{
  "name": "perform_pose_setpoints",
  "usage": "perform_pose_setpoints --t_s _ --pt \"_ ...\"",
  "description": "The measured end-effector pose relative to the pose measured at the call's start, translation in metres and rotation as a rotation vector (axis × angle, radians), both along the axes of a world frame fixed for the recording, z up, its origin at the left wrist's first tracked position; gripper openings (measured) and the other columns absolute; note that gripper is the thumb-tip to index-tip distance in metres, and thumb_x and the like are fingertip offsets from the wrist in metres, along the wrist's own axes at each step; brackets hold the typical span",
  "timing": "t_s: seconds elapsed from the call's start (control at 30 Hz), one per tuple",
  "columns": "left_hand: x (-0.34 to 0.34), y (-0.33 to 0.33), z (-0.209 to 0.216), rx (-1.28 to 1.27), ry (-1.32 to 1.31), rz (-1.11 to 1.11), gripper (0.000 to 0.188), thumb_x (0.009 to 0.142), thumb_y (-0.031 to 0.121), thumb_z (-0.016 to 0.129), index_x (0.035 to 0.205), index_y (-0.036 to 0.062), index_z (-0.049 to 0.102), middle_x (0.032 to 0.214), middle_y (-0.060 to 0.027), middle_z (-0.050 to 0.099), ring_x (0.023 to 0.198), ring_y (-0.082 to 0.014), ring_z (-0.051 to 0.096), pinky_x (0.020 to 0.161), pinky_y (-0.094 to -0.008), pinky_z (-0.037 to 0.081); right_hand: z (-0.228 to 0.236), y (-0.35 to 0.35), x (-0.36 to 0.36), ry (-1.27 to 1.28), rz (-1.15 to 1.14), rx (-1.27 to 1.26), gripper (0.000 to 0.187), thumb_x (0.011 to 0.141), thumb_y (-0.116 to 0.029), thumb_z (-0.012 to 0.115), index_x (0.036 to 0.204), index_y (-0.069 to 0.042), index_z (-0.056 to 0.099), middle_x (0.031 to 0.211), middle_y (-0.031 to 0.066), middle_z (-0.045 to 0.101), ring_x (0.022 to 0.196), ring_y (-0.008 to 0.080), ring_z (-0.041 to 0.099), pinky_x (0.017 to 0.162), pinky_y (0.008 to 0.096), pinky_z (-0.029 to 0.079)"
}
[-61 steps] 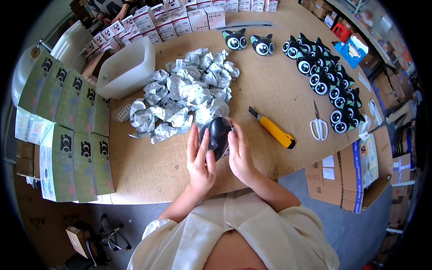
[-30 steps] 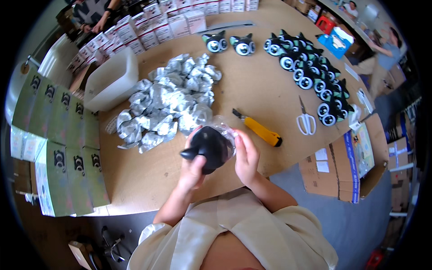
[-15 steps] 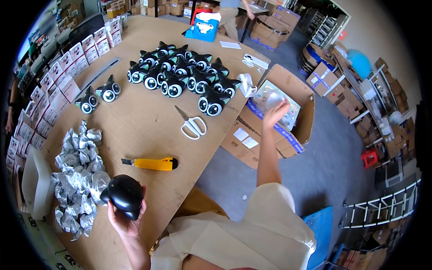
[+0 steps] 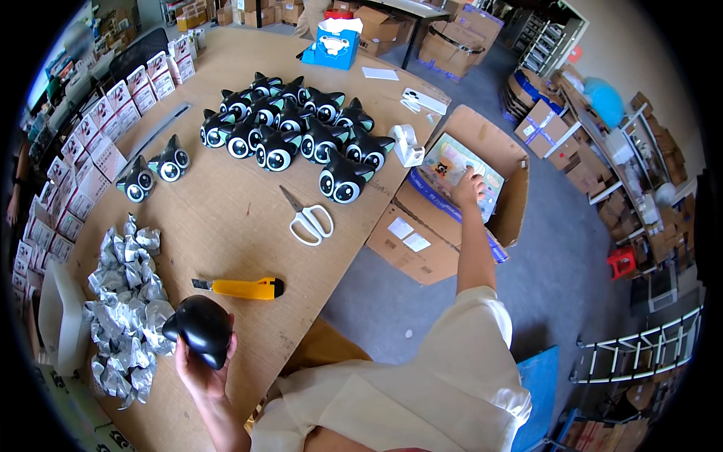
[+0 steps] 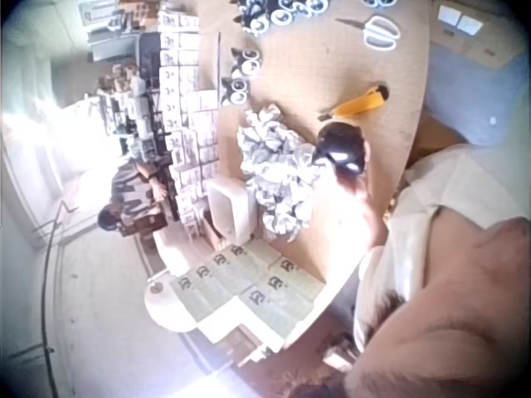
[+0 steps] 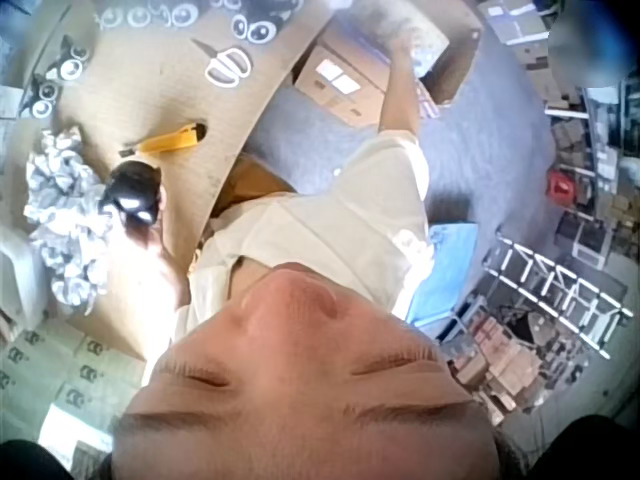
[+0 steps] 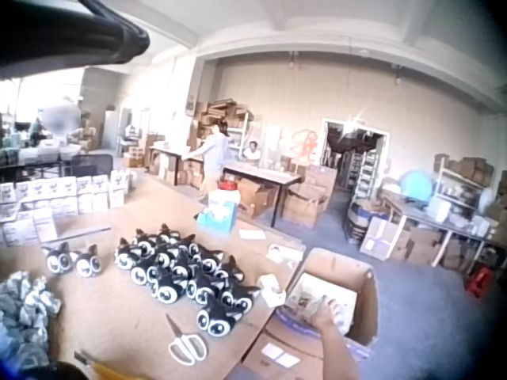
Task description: The person repeatedly picks up a black cat-shaped toy, uses a yellow utility knife to cut open its plastic packaging, removes the toy, and places it on the table. The person continues this process for multiple units, accumulating a growing pile of assembled toys on the right side of the table.
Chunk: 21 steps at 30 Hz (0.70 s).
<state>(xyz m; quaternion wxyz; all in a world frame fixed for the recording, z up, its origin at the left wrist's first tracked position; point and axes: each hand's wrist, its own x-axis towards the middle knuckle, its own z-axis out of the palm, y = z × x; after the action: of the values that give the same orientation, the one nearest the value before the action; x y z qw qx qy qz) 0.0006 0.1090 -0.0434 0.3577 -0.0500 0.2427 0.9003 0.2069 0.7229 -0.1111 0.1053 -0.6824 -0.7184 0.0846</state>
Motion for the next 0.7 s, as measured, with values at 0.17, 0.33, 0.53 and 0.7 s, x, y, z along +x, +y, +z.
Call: perform_pose_setpoints --t_s 0.17,0.33,0.53,0.7 --pt "-0.002 0.004 0.008 -0.003 0.053 -0.063 0.068 0.09 0.05 0.056 0.142 0.0099 0.039 0.141 -0.0184 0.045 0.128 -0.0468 0.043 0.1 -0.0631 0.042 -0.019 0.017 -0.008 -0.054 0.011 0.295 0.08 0.09 -0.07 0.034 0.151 -0.018 0.026 0.152 0.0276 0.022 0.143 0.043 0.015 0.104 0.0732 0.01" --pt "-0.004 0.009 0.0 -0.089 0.175 -0.162 0.079 0.081 0.026 0.068 0.146 0.0033 0.028 0.142 -0.024 0.04 0.132 -0.0478 0.038 0.103 -0.0582 0.042 0.065 -0.149 -0.061 0.891 0.643 0.581 0.016 0.087 -0.004 0.063 0.103 0.001 0.066 0.101 0.0135 0.065 0.092 0.0263 0.061 0.083 0.0368 0.048" --pt "0.002 0.003 0.016 -0.611 0.532 -0.231 0.083 0.085 0.02 0.072 0.149 0.0097 0.022 0.131 -0.0187 0.048 0.116 -0.0273 0.054 0.086 -0.0373 0.054 0.104 -0.363 -0.121 0.767 1.93 0.052 0.086 0.061 -0.015 0.087 0.137 -0.025 0.049 0.144 0.0165 0.039 0.132 0.0352 0.039 0.105 0.0462 0.039" --pt "-0.009 -0.03 0.017 -0.514 0.849 -0.307 0.092 0.087 0.054 0.062 0.149 0.0007 0.02 0.139 -0.0189 0.043 0.121 -0.0248 0.049 0.102 -0.0373 0.039 0.086 -0.422 -0.158 0.916 2.044 -0.219 0.086 0.062 -0.012 0.086 0.137 -0.027 0.047 0.138 0.0169 0.042 0.127 0.0381 0.043 0.104 0.0456 0.04"
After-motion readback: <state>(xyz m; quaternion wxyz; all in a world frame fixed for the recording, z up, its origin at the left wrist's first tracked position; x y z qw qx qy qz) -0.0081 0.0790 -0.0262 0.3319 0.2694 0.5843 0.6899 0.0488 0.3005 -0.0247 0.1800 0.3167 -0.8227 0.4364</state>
